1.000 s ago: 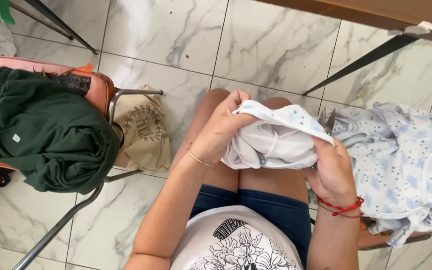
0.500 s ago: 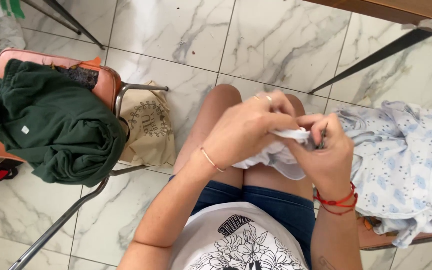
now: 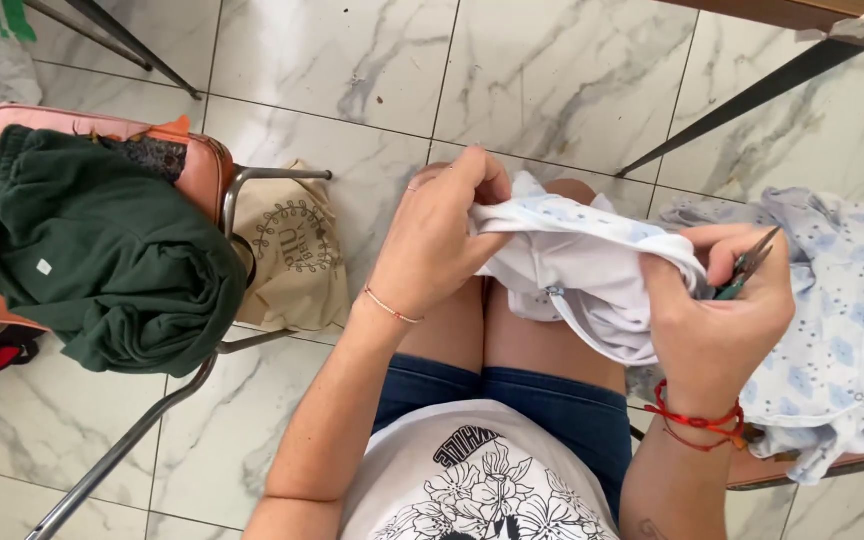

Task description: Trimming excess threads from white fabric garments using small scissors

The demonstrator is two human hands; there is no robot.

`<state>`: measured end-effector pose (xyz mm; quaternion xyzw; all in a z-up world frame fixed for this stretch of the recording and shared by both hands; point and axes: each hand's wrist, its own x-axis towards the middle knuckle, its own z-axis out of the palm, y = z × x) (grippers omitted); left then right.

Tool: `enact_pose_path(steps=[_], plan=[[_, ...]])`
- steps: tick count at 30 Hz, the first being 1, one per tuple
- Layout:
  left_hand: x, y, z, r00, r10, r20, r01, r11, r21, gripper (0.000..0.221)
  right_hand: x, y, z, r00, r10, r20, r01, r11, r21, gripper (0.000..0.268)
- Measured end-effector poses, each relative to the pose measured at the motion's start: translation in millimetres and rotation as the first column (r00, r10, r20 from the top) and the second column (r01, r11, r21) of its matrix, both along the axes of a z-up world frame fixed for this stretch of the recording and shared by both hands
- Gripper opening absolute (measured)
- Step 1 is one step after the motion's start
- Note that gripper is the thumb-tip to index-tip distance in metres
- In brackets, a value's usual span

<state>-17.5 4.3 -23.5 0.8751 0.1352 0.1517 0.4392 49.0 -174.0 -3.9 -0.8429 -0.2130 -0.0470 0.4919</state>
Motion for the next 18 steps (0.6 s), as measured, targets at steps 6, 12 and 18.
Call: enact_pose_path(steps=[6,12,18], plan=[[-12.1,7.2,18.3,0.939,0.121,0.322,-0.157,0.984,0.089,0.018,22.1,-42.0,1.9,0.773,0.566,-0.285,-0.613,0.783,-0.106,0.034],[-74.0,2.1,80.0,0.974,0.223,0.033,-0.224,0.941,0.253,0.005,-5.6,-66.4,51.1,0.613,0.730,-0.303,-0.738,0.666,0.112,0.049],[-33.4,38.6,36.6,0.920,0.310,-0.239,-0.207,0.904,0.375,0.013,22.3,-44.6,20.4,0.782,0.565,-0.263,-0.596,0.801,-0.051,0.051]])
